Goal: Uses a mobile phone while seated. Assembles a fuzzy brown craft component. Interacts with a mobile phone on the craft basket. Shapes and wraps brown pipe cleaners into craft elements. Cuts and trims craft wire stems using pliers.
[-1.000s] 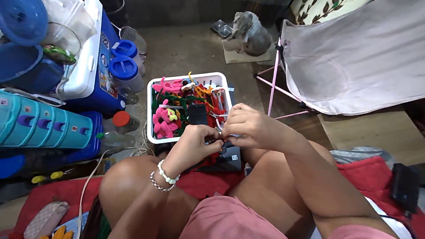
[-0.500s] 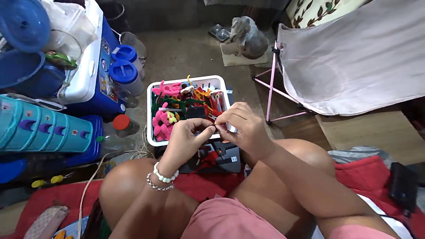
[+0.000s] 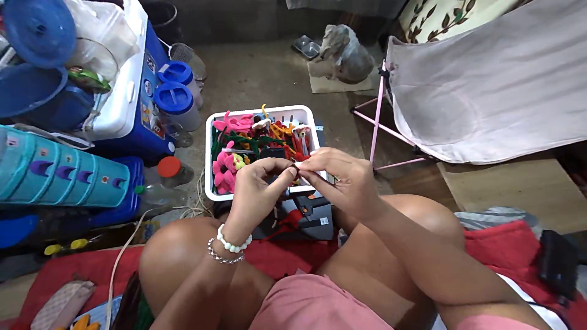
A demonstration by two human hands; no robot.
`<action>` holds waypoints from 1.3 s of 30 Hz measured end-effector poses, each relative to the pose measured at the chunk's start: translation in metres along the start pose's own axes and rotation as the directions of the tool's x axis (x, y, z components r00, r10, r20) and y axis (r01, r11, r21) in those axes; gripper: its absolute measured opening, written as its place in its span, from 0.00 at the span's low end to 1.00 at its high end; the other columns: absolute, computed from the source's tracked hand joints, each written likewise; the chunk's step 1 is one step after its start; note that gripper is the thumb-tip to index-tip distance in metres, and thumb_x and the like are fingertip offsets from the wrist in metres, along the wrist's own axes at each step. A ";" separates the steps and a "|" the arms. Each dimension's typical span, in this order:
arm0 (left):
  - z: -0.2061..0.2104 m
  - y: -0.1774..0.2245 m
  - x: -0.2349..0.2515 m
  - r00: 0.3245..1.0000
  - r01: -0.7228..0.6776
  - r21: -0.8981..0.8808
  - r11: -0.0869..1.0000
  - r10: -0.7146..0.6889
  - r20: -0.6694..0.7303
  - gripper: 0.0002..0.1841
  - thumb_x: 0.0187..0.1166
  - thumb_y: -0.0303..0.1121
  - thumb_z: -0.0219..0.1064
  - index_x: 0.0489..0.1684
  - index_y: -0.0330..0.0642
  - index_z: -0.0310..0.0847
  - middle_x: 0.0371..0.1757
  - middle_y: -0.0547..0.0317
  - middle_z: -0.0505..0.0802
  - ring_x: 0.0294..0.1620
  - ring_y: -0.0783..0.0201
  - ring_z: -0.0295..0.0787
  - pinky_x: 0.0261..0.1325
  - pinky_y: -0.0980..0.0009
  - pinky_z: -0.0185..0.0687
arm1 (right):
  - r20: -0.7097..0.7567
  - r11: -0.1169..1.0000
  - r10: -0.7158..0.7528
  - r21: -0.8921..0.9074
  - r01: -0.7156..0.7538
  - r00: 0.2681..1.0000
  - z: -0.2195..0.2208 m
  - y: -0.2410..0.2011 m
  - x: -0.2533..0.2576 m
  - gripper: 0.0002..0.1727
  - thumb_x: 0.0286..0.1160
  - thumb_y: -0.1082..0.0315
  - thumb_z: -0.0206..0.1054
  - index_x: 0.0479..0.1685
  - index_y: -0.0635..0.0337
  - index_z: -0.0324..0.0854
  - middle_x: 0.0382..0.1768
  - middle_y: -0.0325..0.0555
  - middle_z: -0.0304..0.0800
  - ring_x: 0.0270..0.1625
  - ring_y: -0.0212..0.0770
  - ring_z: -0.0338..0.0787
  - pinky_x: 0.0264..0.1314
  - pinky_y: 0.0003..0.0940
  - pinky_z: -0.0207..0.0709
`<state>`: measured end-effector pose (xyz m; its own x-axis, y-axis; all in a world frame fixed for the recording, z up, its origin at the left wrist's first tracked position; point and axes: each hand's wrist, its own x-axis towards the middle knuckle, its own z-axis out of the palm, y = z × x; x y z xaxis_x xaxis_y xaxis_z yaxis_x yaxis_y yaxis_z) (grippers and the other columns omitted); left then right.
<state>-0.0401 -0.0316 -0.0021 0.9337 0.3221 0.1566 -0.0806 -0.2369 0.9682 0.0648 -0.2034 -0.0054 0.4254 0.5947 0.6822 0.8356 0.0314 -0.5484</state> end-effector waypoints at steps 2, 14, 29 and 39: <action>0.000 0.001 0.000 1.000 0.014 -0.059 0.998 -0.013 0.016 0.04 0.78 0.28 0.69 0.38 0.42 0.91 0.34 0.66 0.94 0.33 0.75 0.90 0.39 0.77 0.89 | -0.012 1.000 -0.020 0.010 0.021 1.000 -0.001 0.001 0.000 0.06 0.74 0.72 0.73 0.43 0.64 0.94 0.42 0.43 0.98 0.56 0.37 0.95 0.72 0.37 0.84; -0.002 0.004 0.000 0.996 0.082 -0.187 0.979 -0.074 0.052 0.05 0.81 0.25 0.66 0.40 0.38 0.90 0.30 0.61 0.92 0.27 0.73 0.87 0.33 0.78 0.85 | 0.012 0.998 -0.053 -0.020 0.053 0.999 0.001 -0.004 -0.002 0.08 0.78 0.73 0.72 0.47 0.67 0.92 0.47 0.48 0.98 0.58 0.41 0.96 0.77 0.44 0.83; -0.006 0.004 0.005 1.000 0.016 -0.253 0.967 -0.014 0.008 0.08 0.88 0.30 0.61 0.52 0.40 0.85 0.42 0.62 0.91 0.40 0.71 0.89 0.45 0.75 0.87 | 0.089 0.961 0.166 0.210 -0.182 0.982 0.007 -0.001 0.004 0.18 0.82 0.68 0.68 0.65 0.70 0.84 0.58 0.49 0.93 0.60 0.35 0.93 0.66 0.33 0.88; -0.024 -0.002 0.010 0.989 -0.146 -0.887 0.437 0.053 -0.137 0.16 0.93 0.37 0.41 0.47 0.54 0.79 0.37 0.67 0.85 0.47 0.64 0.86 0.65 0.58 0.81 | 0.718 0.094 0.622 0.327 -0.940 0.312 0.034 0.017 -0.006 0.24 0.96 0.55 0.49 0.80 0.59 0.67 0.67 0.51 0.84 0.65 0.43 0.89 0.66 0.41 0.84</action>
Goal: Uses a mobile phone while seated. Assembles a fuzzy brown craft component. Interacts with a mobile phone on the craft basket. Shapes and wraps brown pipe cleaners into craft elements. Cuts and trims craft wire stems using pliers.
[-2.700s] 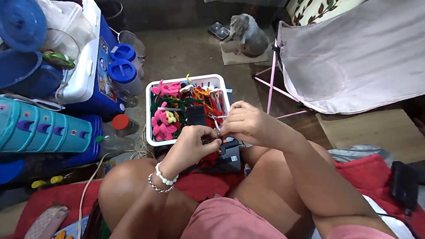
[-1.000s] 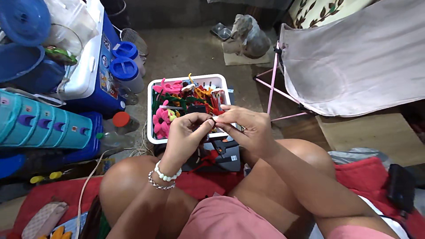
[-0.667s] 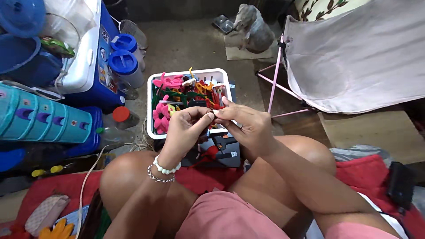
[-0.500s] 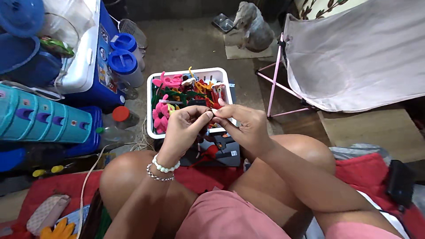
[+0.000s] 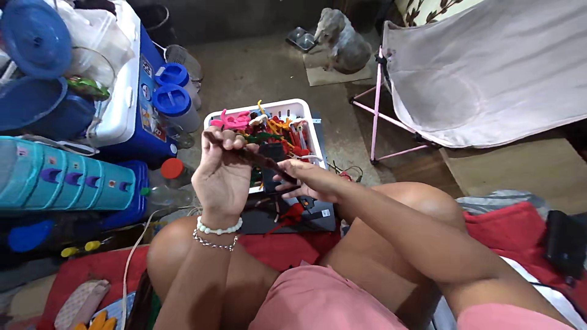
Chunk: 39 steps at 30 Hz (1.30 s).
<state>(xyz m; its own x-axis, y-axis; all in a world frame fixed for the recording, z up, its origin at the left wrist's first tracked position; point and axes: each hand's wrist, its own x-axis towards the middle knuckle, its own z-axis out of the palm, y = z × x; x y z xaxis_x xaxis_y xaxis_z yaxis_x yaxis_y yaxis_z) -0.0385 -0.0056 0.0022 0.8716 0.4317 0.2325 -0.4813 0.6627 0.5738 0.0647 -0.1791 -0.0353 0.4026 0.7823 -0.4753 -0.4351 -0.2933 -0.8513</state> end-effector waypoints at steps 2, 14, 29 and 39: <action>-0.004 0.003 0.002 0.999 -0.018 -0.098 0.995 0.015 -0.029 0.21 0.94 0.41 0.36 0.43 0.52 0.79 0.33 0.66 0.82 0.42 0.64 0.84 0.61 0.60 0.80 | -0.025 0.985 -0.065 0.158 0.068 0.998 0.006 -0.001 0.000 0.16 0.93 0.67 0.53 0.71 0.64 0.72 0.52 0.48 0.88 0.50 0.38 0.92 0.57 0.35 0.88; -0.014 0.014 0.010 0.980 -0.115 -0.152 0.982 0.087 -0.181 0.35 0.91 0.60 0.28 0.37 0.49 0.80 0.28 0.64 0.81 0.34 0.65 0.82 0.52 0.66 0.81 | 0.303 0.940 -0.339 0.078 0.331 0.891 -0.010 -0.024 -0.029 0.17 0.86 0.71 0.56 0.70 0.58 0.77 0.61 0.44 0.87 0.57 0.36 0.91 0.63 0.35 0.87; -0.006 0.011 0.012 0.940 -0.001 -0.097 0.995 -0.033 -0.340 0.22 0.96 0.46 0.38 0.52 0.48 0.78 0.44 0.61 0.89 0.52 0.65 0.89 0.65 0.69 0.82 | 0.195 0.874 -0.466 -0.053 0.483 0.863 0.002 -0.026 -0.035 0.20 0.62 0.73 0.82 0.55 0.65 0.86 0.59 0.45 0.85 0.51 0.31 0.90 0.54 0.26 0.89; 0.009 -0.036 -0.007 0.960 0.134 -0.066 0.989 -0.146 -0.238 0.17 0.96 0.34 0.39 0.48 0.54 0.78 0.45 0.65 0.90 0.58 0.65 0.89 0.74 0.62 0.78 | -0.201 0.912 -0.410 -0.094 0.399 0.890 0.022 -0.016 -0.027 0.18 0.74 0.76 0.73 0.60 0.62 0.76 0.51 0.48 0.88 0.39 0.37 0.94 0.47 0.32 0.93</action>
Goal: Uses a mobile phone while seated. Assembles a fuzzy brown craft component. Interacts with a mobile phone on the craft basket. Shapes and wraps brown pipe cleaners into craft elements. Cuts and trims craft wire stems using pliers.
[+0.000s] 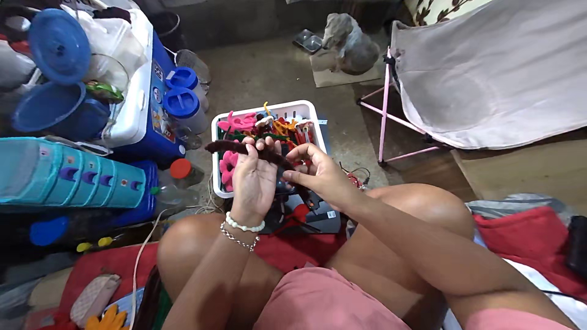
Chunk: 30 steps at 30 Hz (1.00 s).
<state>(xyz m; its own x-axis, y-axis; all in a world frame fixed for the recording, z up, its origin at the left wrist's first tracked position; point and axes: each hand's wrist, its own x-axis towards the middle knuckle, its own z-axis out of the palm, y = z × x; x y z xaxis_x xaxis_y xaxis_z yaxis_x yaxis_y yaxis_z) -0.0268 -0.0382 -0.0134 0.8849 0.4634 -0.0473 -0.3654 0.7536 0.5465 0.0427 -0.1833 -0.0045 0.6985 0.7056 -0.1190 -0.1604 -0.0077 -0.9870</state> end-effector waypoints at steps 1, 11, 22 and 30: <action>0.000 -0.001 0.000 1.000 -0.003 0.024 1.000 0.004 -0.008 0.17 0.96 0.35 0.38 0.48 0.53 0.76 0.42 0.65 0.88 0.54 0.66 0.89 0.71 0.63 0.80 | -0.003 0.999 -0.017 -0.038 0.017 1.000 -0.002 0.000 0.001 0.15 0.75 0.76 0.72 0.57 0.63 0.77 0.45 0.47 0.91 0.37 0.36 0.95 0.44 0.31 0.93; 0.006 0.002 -0.004 0.987 -0.104 0.217 0.971 0.073 0.144 0.15 0.96 0.42 0.39 0.50 0.55 0.74 0.35 0.70 0.79 0.38 0.73 0.80 0.51 0.75 0.81 | 0.063 0.927 -0.280 -0.243 0.287 0.958 -0.014 -0.004 0.001 0.06 0.74 0.76 0.73 0.46 0.64 0.87 0.39 0.43 0.94 0.33 0.32 0.95 0.39 0.28 0.94; 0.004 0.005 -0.004 0.986 -0.054 0.760 0.648 -0.085 0.143 0.12 0.87 0.26 0.62 0.65 0.43 0.76 0.55 0.60 0.89 0.51 0.67 0.88 0.57 0.68 0.87 | 0.058 0.903 -0.265 -0.334 0.269 0.963 -0.029 -0.009 0.002 0.13 0.73 0.71 0.74 0.55 0.58 0.82 0.52 0.45 0.87 0.42 0.34 0.94 0.46 0.32 0.93; -0.001 0.019 0.002 0.996 -0.079 0.796 0.600 0.017 0.085 0.11 0.88 0.30 0.62 0.63 0.42 0.78 0.49 0.60 0.91 0.42 0.69 0.89 0.49 0.72 0.88 | 0.411 0.827 -0.405 -0.217 0.519 0.817 -0.054 -0.024 0.005 0.16 0.74 0.71 0.75 0.57 0.67 0.84 0.66 0.50 0.83 0.62 0.39 0.91 0.62 0.32 0.92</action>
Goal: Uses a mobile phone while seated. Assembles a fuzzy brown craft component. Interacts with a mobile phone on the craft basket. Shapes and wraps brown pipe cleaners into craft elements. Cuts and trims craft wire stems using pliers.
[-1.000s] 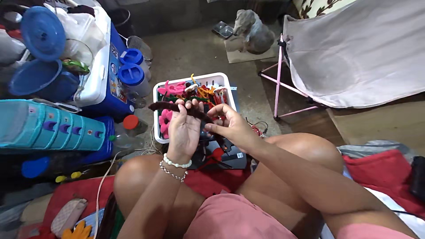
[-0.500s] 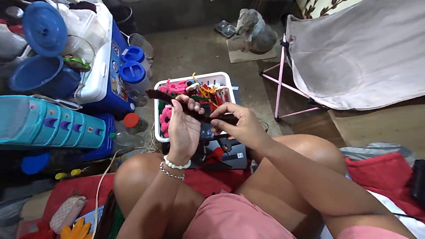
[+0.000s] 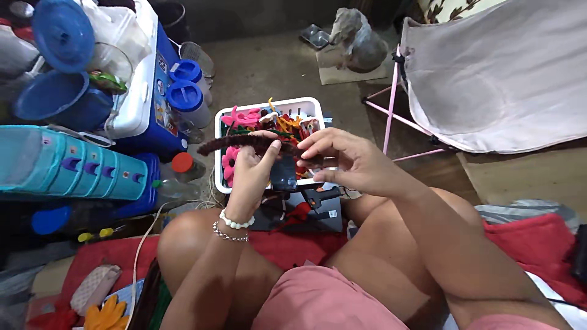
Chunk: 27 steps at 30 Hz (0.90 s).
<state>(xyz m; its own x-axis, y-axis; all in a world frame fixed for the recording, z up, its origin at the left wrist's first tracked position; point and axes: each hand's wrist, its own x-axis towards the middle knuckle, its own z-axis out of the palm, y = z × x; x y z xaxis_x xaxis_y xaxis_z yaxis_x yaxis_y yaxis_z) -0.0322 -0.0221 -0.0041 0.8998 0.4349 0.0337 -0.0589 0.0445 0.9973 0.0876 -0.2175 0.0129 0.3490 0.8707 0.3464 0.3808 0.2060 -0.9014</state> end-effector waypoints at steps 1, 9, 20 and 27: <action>-0.001 0.000 0.000 1.000 -0.008 0.005 1.000 0.008 0.006 0.11 0.88 0.30 0.62 0.63 0.42 0.78 0.50 0.60 0.91 0.42 0.69 0.89 0.49 0.72 0.88 | 0.006 0.998 -0.033 -0.050 0.033 0.999 -0.003 -0.001 0.001 0.12 0.78 0.72 0.70 0.56 0.67 0.86 0.65 0.49 0.86 0.62 0.38 0.91 0.62 0.31 0.91; 0.006 0.007 -0.004 0.997 0.040 -0.011 0.999 -0.039 0.072 0.13 0.90 0.26 0.57 0.68 0.40 0.73 0.56 0.53 0.92 0.43 0.62 0.97 0.48 0.66 0.96 | 0.006 0.936 -0.123 -0.331 0.118 0.992 -0.002 0.006 0.001 0.09 0.82 0.67 0.67 0.43 0.60 0.92 0.56 0.44 0.90 0.55 0.30 0.90 0.56 0.24 0.88; 0.010 0.001 -0.006 0.990 -0.128 0.091 0.988 0.122 0.066 0.12 0.83 0.23 0.66 0.61 0.39 0.78 0.57 0.56 0.89 0.48 0.63 0.95 0.53 0.64 0.97 | -0.177 0.940 0.056 -0.323 -0.111 0.983 0.013 0.015 -0.001 0.07 0.70 0.68 0.77 0.40 0.61 0.90 0.45 0.42 0.94 0.44 0.29 0.93 0.51 0.26 0.90; 0.013 0.002 -0.008 0.973 -0.230 0.200 0.953 0.219 0.074 0.10 0.81 0.25 0.68 0.57 0.42 0.81 0.52 0.62 0.91 0.46 0.70 0.92 0.50 0.72 0.93 | -0.262 0.928 0.063 -0.339 -0.153 0.963 0.018 0.013 0.001 0.07 0.67 0.70 0.79 0.40 0.62 0.88 0.38 0.42 0.93 0.38 0.30 0.93 0.46 0.27 0.91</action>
<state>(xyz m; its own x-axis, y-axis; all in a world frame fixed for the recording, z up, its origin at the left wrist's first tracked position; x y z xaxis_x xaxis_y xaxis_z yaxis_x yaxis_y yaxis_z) -0.0343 -0.0372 -0.0019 0.8946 0.3663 0.2560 -0.1764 -0.2371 0.9553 0.0770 -0.2061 -0.0033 0.5844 0.7344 0.3453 0.5905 -0.0929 -0.8017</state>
